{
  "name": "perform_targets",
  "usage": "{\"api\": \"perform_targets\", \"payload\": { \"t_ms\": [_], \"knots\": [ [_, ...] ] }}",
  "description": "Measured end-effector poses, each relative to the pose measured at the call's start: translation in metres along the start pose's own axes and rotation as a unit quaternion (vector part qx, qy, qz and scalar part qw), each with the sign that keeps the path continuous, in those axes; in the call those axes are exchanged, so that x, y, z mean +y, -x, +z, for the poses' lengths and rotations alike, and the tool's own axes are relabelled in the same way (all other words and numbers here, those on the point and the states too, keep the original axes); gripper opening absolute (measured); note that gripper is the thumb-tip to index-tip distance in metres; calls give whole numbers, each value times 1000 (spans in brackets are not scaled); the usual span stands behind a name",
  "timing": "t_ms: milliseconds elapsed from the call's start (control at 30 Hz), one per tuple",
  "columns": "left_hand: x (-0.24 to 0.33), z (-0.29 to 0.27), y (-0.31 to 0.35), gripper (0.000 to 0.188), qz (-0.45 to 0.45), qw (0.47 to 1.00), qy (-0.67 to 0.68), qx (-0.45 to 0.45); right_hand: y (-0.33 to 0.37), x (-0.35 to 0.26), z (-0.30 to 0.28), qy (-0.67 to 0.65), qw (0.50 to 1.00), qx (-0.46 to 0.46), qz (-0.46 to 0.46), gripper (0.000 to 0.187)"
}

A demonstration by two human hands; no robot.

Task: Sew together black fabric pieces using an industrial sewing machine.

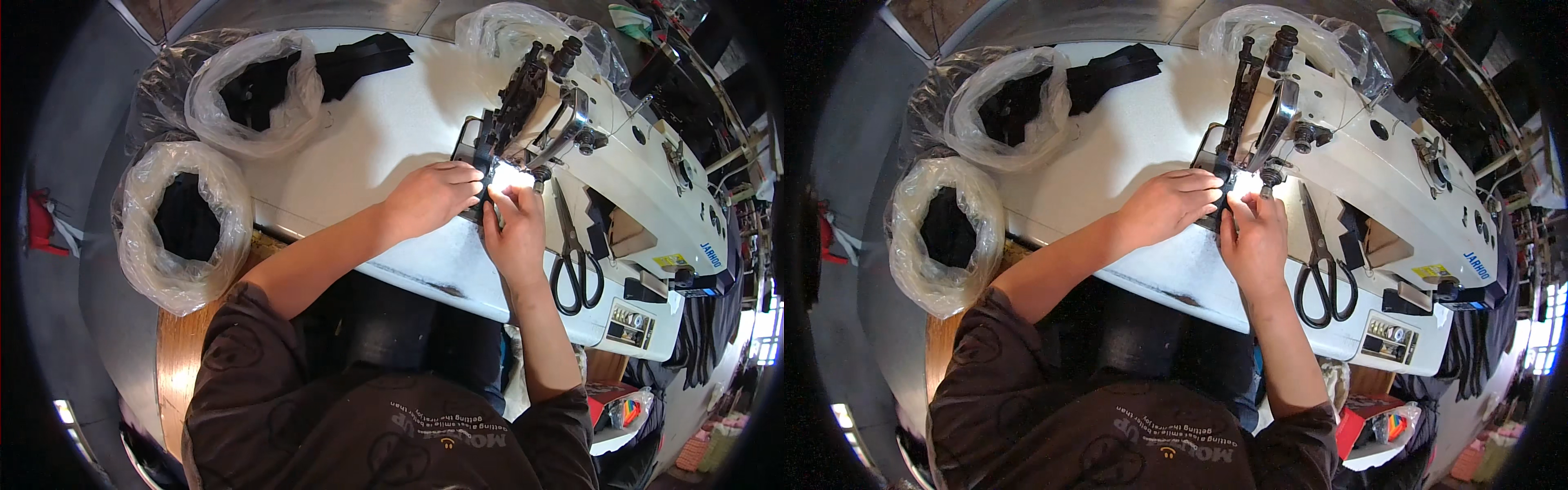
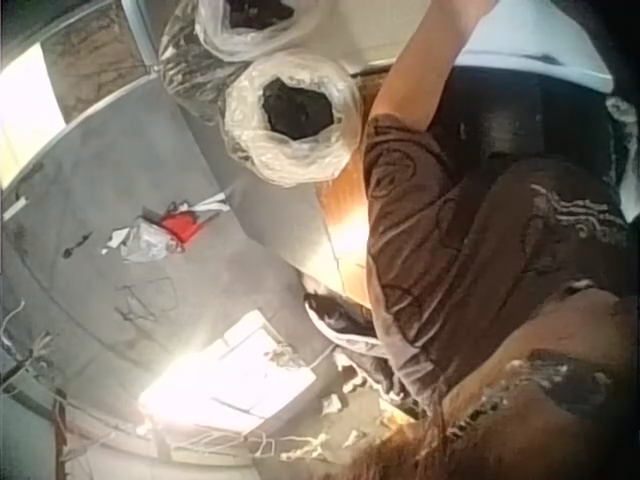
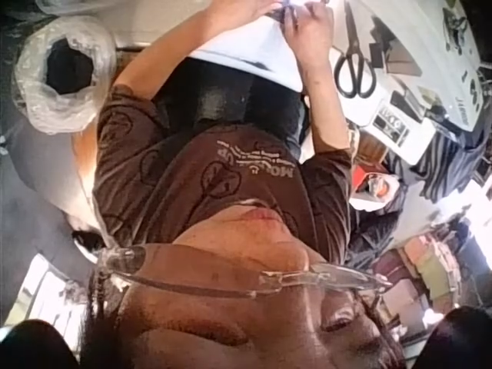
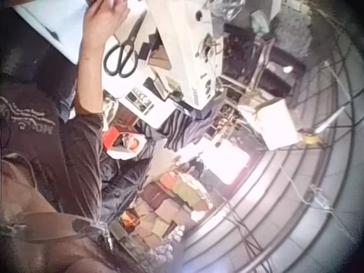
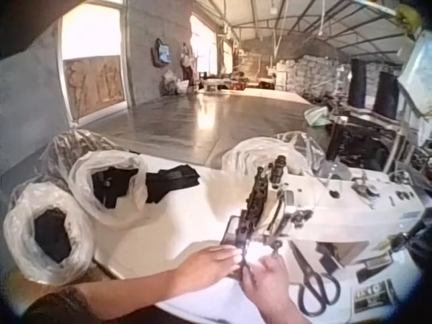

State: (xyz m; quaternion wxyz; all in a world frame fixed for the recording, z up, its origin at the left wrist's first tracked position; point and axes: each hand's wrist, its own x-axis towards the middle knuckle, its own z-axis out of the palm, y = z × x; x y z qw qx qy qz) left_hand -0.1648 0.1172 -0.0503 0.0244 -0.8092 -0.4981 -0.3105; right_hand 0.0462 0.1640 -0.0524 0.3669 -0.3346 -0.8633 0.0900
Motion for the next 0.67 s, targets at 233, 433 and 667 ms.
{"api": "perform_targets", "payload": {
  "t_ms": [233, 433, 667],
  "knots": [
    [0, 1, 0, 24, 4, 1000, -6, 8, -2, 5, 2, -18, 1000, -15, 14, 24],
    [-17, 18, -11, 22, 8, 999, -24, 48, -8, 8, 9, 45, 999, 1, 7, 25],
    [-23, 18, -14, 35, -17, 999, -27, 14, -4, 5, 8, 58, 998, -7, 0, 25]
  ]
}}
